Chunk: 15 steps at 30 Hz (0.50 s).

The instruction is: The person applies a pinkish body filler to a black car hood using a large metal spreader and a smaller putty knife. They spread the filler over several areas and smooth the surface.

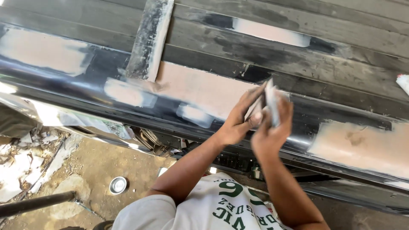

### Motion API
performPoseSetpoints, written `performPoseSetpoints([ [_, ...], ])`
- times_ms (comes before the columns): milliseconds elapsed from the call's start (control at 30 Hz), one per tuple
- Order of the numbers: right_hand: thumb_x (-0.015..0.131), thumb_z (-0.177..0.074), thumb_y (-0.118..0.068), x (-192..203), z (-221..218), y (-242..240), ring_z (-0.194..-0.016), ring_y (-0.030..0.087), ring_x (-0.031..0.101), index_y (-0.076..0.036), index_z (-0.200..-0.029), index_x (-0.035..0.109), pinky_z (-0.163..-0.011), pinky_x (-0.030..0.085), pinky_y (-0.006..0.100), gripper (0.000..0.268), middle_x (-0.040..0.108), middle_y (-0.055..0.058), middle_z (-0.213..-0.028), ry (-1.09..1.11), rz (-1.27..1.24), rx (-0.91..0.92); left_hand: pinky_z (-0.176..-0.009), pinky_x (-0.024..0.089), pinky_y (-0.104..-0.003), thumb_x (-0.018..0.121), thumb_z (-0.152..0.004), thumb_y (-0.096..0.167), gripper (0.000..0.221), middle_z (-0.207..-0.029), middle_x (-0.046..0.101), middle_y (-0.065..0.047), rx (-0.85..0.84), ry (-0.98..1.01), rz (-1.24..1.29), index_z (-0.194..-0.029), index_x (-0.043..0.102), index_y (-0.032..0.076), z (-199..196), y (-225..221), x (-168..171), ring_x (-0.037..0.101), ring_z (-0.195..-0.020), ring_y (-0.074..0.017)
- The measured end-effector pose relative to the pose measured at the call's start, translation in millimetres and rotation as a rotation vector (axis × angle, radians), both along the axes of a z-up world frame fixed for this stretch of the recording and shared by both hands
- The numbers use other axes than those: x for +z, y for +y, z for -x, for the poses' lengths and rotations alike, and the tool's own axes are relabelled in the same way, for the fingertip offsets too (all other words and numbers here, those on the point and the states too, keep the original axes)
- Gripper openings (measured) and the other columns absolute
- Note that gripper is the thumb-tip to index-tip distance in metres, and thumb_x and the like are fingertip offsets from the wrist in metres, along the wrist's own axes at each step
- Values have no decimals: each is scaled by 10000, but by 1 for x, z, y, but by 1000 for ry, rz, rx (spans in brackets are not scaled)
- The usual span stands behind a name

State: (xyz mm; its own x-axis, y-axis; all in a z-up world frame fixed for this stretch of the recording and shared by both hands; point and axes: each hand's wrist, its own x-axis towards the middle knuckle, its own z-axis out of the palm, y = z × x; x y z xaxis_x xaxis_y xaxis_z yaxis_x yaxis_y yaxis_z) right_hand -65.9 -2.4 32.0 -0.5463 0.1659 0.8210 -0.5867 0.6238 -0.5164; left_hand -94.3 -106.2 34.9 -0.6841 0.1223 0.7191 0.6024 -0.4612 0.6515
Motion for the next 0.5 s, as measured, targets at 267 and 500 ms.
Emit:
performPoseSetpoints([
  [267, 664, -1005, -118, 10, 45, 83, -1113, 237, 615, -193, -1508, 415, -1025, 517, 418, 566, 600, 154, -1354, -147, 902, 480, -996, 512, -512, 574, -972, 251, 334, -1193, 630, -169, 529, 206, 243, -1252, 711, 129, -31, -11, -5, 647, -1126, -379],
  [500, 401, -1042, -456, -63, 69, 97, -818, 319, 658, -123, -1588, 230, -732, 536, 449, 662, 653, 188, -1106, -340, 1289, 1236, -1062, 444, -576, 632, -940, 262, 314, -1190, 667, -147, 351, 319, 206, -1227, 725, 176, -70, 56, 2, 628, -1177, -428],
])
